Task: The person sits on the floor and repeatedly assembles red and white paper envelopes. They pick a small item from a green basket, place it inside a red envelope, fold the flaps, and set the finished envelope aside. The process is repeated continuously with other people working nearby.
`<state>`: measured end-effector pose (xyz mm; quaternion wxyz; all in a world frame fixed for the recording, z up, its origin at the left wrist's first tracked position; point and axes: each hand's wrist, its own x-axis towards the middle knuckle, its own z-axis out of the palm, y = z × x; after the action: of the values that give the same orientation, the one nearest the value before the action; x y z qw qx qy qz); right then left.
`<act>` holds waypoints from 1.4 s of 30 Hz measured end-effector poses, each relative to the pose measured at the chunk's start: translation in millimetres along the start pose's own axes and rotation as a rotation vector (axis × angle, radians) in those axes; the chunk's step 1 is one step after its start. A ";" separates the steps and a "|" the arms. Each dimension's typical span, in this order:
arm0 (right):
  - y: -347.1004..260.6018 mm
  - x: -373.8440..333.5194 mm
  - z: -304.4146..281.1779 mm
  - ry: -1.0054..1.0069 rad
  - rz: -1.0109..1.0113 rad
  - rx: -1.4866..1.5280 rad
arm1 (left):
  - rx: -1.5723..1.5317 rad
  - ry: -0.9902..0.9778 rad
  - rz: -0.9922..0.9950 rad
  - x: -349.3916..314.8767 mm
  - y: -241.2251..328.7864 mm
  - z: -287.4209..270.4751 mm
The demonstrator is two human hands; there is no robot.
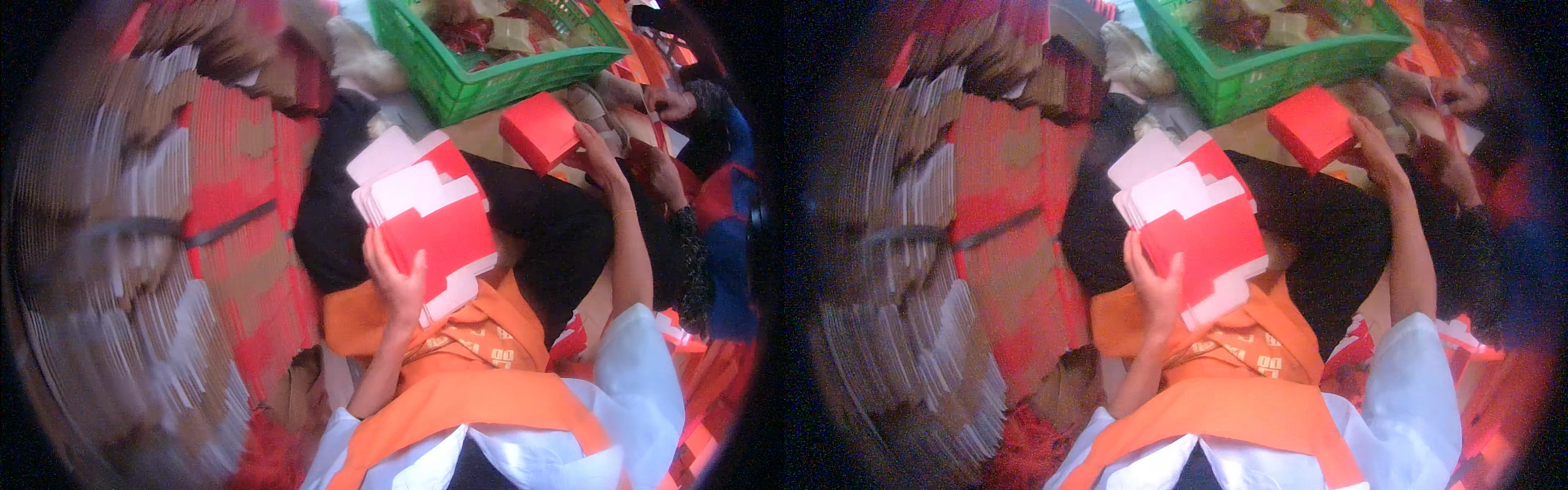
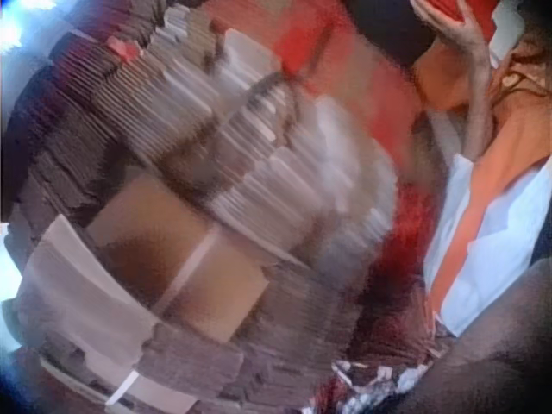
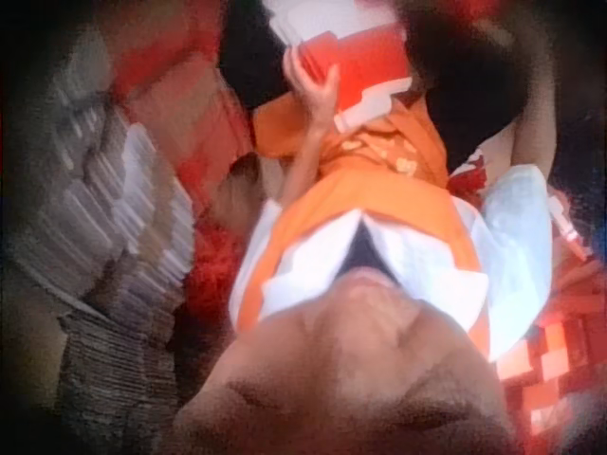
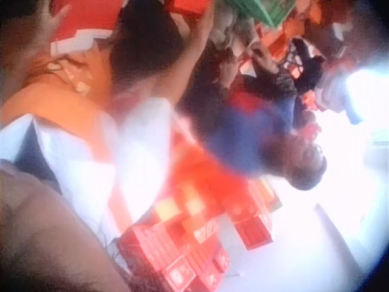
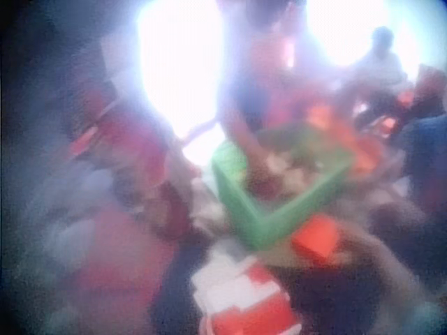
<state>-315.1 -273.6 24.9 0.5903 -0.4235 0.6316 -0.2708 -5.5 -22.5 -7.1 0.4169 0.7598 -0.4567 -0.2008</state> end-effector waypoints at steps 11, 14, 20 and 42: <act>-13.8 -21.6 38.2 0.013 -0.506 -0.470 | 0.003 0.035 -0.071 3.9 -17.7 16.9; -8.4 -87.8 97.7 -0.162 -0.440 -0.240 | -0.041 0.025 -0.052 3.0 -18.0 11.0; 101.4 -176.9 178.0 -0.444 0.302 0.285 | -0.156 0.104 -0.030 -2.9 -25.2 18.7; 97.1 -167.9 197.5 -0.286 0.532 1.169 | -0.492 -0.041 -0.378 -11.4 5.2 -16.1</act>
<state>-152.8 -50.9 -1.1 0.8481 0.1055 0.3788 -0.3551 -2.9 -6.6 5.5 0.5342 0.7033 -0.2533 -0.3947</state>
